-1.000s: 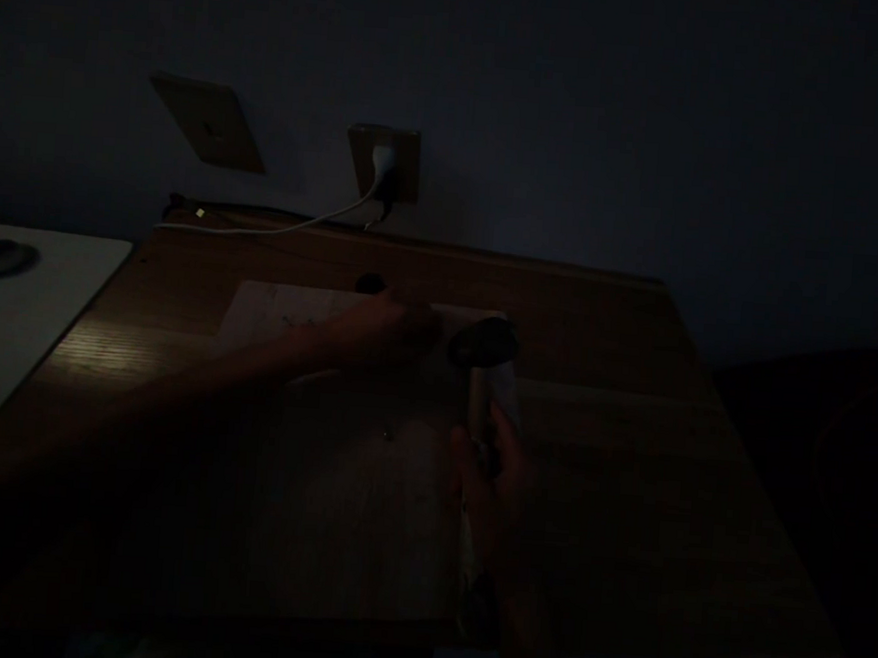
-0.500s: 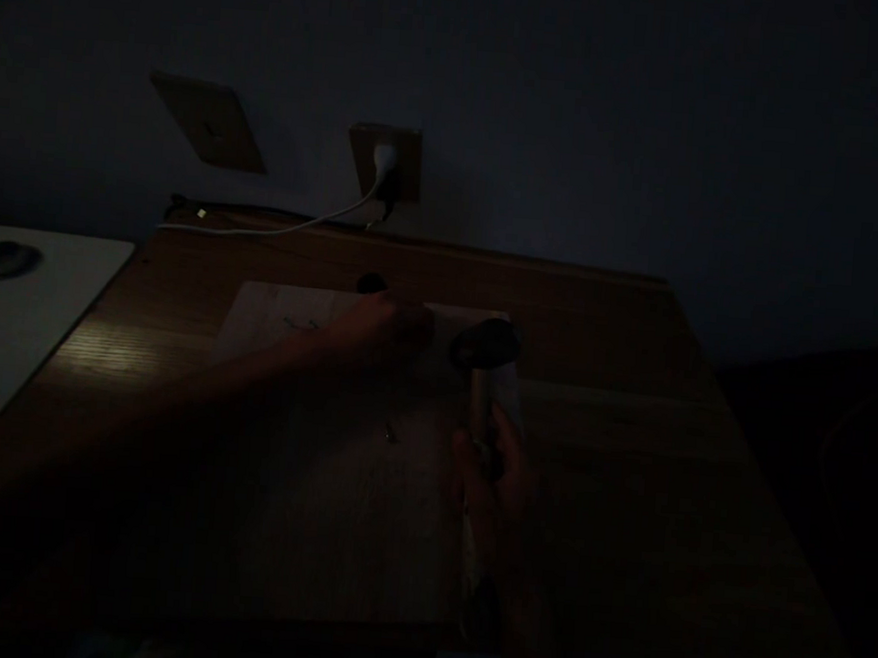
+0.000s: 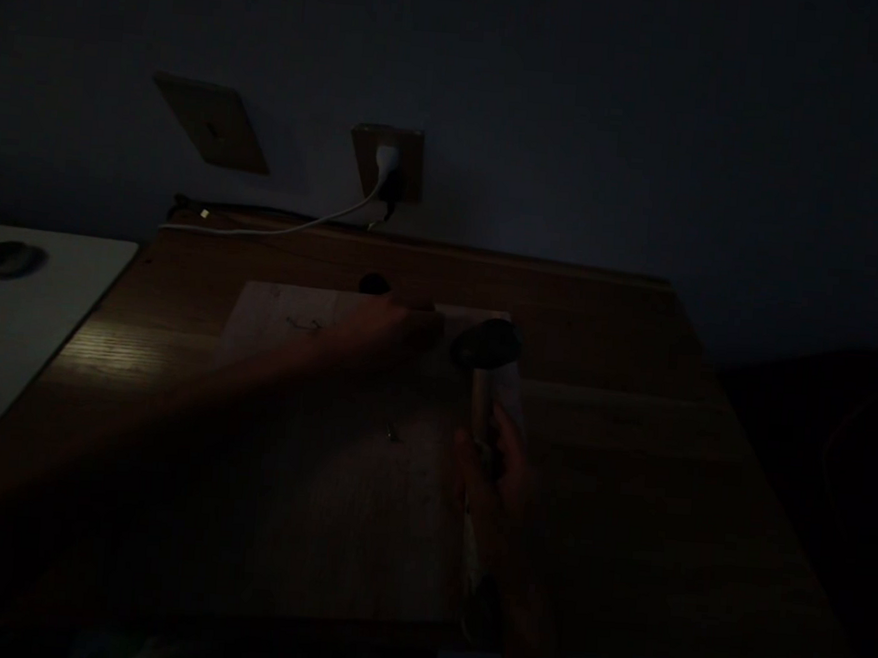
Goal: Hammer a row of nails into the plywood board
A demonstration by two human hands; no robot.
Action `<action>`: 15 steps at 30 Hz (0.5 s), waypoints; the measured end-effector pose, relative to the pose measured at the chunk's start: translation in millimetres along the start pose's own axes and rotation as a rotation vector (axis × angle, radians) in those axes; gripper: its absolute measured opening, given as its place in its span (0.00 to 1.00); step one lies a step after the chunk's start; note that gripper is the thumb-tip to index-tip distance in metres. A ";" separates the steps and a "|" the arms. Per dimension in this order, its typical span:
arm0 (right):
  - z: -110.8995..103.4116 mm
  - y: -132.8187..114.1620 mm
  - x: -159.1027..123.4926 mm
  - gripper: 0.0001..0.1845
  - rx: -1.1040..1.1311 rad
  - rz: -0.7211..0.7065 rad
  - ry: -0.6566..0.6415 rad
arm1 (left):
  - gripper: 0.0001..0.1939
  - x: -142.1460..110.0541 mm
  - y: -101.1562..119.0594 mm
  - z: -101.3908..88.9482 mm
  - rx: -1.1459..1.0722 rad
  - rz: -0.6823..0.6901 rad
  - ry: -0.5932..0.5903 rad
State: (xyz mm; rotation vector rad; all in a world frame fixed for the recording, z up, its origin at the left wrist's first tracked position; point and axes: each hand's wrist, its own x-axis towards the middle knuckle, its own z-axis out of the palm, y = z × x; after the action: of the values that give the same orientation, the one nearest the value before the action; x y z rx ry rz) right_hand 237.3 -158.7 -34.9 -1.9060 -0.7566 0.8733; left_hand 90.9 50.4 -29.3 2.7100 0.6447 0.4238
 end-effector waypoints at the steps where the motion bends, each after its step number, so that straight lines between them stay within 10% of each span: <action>1: -0.5 1.2 0.1 0.46 -0.009 -0.006 0.000 | 0.13 1.0 -0.1 1.3 -0.029 -0.010 0.000; 15: 0.1 -4.5 -0.2 0.45 -0.015 -0.035 0.010 | 0.20 -0.5 4.2 14.2 -0.147 -0.215 0.094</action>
State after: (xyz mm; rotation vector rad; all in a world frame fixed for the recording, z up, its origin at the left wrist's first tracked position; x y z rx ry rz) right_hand 236.4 -157.0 -30.8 -1.9034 -0.7906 0.8374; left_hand 97.1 43.2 -40.7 2.4626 0.8834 0.5235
